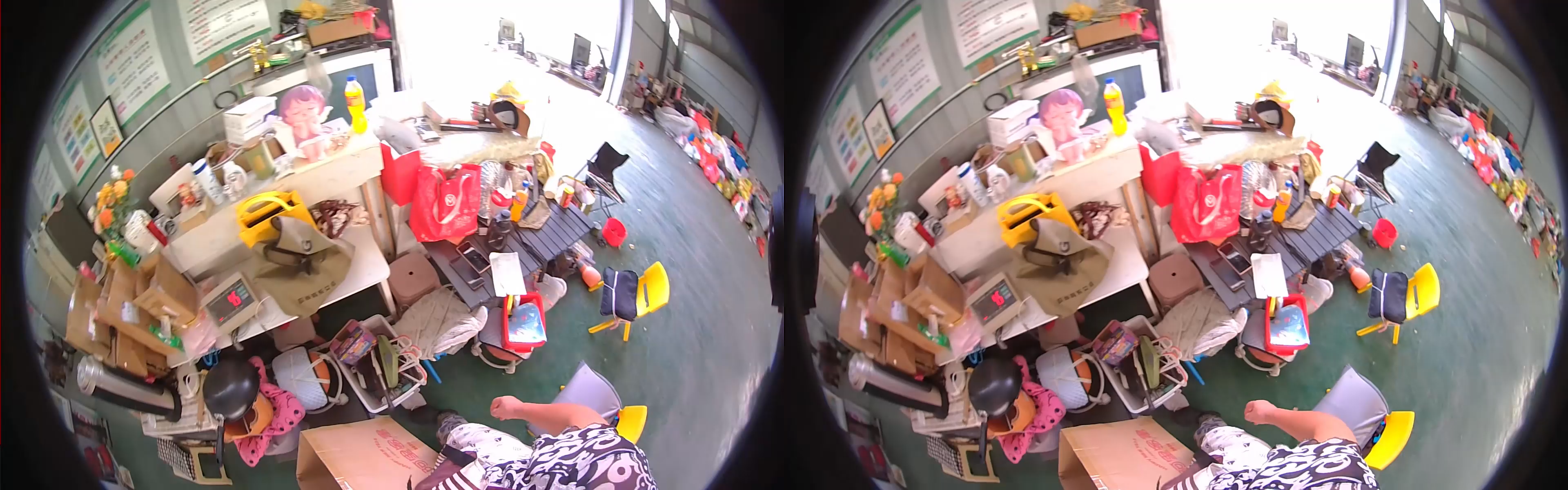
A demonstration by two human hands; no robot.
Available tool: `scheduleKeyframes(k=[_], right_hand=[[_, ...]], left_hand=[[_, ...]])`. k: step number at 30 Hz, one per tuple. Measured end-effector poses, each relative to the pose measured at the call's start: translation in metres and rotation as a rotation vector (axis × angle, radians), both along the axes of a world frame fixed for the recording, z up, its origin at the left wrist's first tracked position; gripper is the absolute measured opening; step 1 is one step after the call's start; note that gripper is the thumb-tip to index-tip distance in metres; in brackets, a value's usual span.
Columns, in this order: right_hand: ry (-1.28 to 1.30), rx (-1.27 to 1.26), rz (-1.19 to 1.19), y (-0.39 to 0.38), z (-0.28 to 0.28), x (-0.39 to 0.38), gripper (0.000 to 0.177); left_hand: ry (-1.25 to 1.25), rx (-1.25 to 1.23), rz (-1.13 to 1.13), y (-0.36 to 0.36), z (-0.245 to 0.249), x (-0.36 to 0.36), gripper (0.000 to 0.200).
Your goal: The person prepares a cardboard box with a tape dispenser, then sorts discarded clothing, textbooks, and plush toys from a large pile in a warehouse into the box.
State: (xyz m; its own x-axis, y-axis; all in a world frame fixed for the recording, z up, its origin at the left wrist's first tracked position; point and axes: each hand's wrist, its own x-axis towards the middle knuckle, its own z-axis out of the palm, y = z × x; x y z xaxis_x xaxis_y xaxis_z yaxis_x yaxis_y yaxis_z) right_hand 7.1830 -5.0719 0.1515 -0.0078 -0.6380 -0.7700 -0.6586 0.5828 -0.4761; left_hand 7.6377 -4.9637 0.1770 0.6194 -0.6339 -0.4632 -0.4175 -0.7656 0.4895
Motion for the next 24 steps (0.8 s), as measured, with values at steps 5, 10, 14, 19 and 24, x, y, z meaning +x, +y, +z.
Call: scheduleKeyframes(k=[5,10,14,19,24], right_hand=[[0.018,0.065,-0.062,0.008,-0.007,-0.012,0.015],[0.032,0.053,-0.044,0.011,0.001,0.007,0.014],[-0.112,-0.019,-0.071,-0.004,-0.002,0.028,0.014],[-0.141,-0.033,-0.038,-0.013,0.019,0.039,0.012],[0.014,0.073,0.140,-0.024,0.027,0.019,0.014]], left_hand=[[-0.015,-0.032,0.046,0.011,0.002,-0.001,0.038],[-0.030,-0.055,0.083,0.030,0.001,0.002,0.039],[-0.025,-0.055,0.200,0.049,0.000,-0.002,0.041],[-0.011,-0.043,0.321,0.071,-0.002,-0.011,0.043],[-0.031,-0.052,0.395,0.095,0.001,-0.004,0.045]])
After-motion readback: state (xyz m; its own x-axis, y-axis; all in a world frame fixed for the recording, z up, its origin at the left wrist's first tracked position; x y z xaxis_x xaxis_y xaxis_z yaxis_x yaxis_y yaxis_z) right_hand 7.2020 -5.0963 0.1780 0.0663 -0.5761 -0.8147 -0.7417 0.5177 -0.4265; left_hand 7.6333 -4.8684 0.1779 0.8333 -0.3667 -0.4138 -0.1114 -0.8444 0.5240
